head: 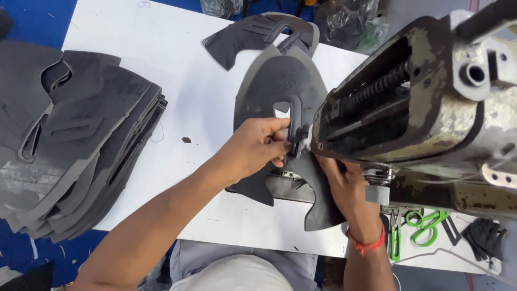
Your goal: The person uses a sewing machine to stitch a black strap onto the upper part of a grey slipper. They repeatedly pick up a slipper from a stack, position it under the machine's needle, and sew the strap in place before moving to the next item.
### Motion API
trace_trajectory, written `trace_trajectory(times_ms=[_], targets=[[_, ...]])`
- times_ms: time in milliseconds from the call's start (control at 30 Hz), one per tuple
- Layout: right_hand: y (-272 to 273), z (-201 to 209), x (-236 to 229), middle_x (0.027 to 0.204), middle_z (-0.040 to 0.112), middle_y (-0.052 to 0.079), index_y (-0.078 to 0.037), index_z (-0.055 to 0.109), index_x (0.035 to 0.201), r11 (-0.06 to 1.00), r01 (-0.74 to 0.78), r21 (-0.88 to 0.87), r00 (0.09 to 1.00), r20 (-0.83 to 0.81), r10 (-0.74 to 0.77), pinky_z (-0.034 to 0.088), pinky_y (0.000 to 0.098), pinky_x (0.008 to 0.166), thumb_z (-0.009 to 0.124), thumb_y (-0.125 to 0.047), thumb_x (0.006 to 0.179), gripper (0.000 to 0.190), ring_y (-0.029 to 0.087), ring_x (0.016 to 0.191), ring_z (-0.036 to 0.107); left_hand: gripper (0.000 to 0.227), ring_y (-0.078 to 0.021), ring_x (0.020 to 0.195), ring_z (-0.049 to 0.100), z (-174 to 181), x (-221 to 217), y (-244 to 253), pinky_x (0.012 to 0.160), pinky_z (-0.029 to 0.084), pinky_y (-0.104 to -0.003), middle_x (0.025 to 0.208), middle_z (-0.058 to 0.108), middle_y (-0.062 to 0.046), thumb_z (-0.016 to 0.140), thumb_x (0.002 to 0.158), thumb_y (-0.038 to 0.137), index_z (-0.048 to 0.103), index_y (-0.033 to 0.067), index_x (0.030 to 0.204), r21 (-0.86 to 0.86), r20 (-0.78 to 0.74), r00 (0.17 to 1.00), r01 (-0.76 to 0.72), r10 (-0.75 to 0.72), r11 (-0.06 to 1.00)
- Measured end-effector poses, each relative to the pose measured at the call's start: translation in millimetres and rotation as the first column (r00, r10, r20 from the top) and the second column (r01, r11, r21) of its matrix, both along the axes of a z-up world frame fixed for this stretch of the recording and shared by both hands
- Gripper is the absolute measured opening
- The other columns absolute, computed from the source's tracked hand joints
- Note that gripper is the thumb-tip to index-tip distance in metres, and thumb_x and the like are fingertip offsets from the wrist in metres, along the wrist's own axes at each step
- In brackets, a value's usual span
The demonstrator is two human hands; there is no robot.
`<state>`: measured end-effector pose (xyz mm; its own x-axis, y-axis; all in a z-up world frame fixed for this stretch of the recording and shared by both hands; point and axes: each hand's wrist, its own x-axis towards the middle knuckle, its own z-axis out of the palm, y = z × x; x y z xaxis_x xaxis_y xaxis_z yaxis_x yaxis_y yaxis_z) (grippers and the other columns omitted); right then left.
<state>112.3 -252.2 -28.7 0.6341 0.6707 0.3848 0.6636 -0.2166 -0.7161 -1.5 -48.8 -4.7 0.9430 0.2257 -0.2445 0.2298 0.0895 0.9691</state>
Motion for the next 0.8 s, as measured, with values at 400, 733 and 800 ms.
trace_trajectory(times_ms=[400,733,800], targets=[[-30,-82,63,0.143,0.060,-0.003,-0.023,0.057,0.144,0.807,0.161,-0.568,0.615,0.697,0.369,0.045,0.0431,0.112,0.051,-0.015,0.100,0.045,0.014,0.131,0.055,0.051,-0.0081,0.069,0.065,-22,7,-2,0.064,0.058,-0.024,0.083,0.067,-0.004,0.065,0.095,0.007,0.054,-0.0025,0.144,-0.146,0.037,0.986,-0.153,0.160,0.977],[-68,-45,66,0.096,0.068,0.012,-0.002,0.063,0.105,0.967,0.253,-0.039,0.967,0.012,-0.253,0.046,0.0397,0.084,0.068,-0.001,0.097,0.009,0.027,0.089,0.062,0.048,-0.0123,0.077,0.069,-33,11,-11,0.068,0.061,-0.028,0.091,0.069,-0.009,0.063,0.096,0.007,0.050,-0.0082,0.139,-0.211,0.069,0.949,-0.288,0.308,0.934],[-87,-42,71,0.076,0.066,0.015,0.005,0.063,0.086,0.872,0.464,-0.157,0.874,-0.083,-0.480,0.042,0.0407,0.064,0.069,0.005,0.095,0.011,0.031,0.066,0.056,0.047,-0.0127,0.078,0.069,-41,12,-17,0.069,0.061,-0.028,0.092,0.068,-0.008,0.063,0.096,0.007,0.049,-0.0078,0.139,-0.232,0.072,0.938,-0.315,0.339,0.921]])
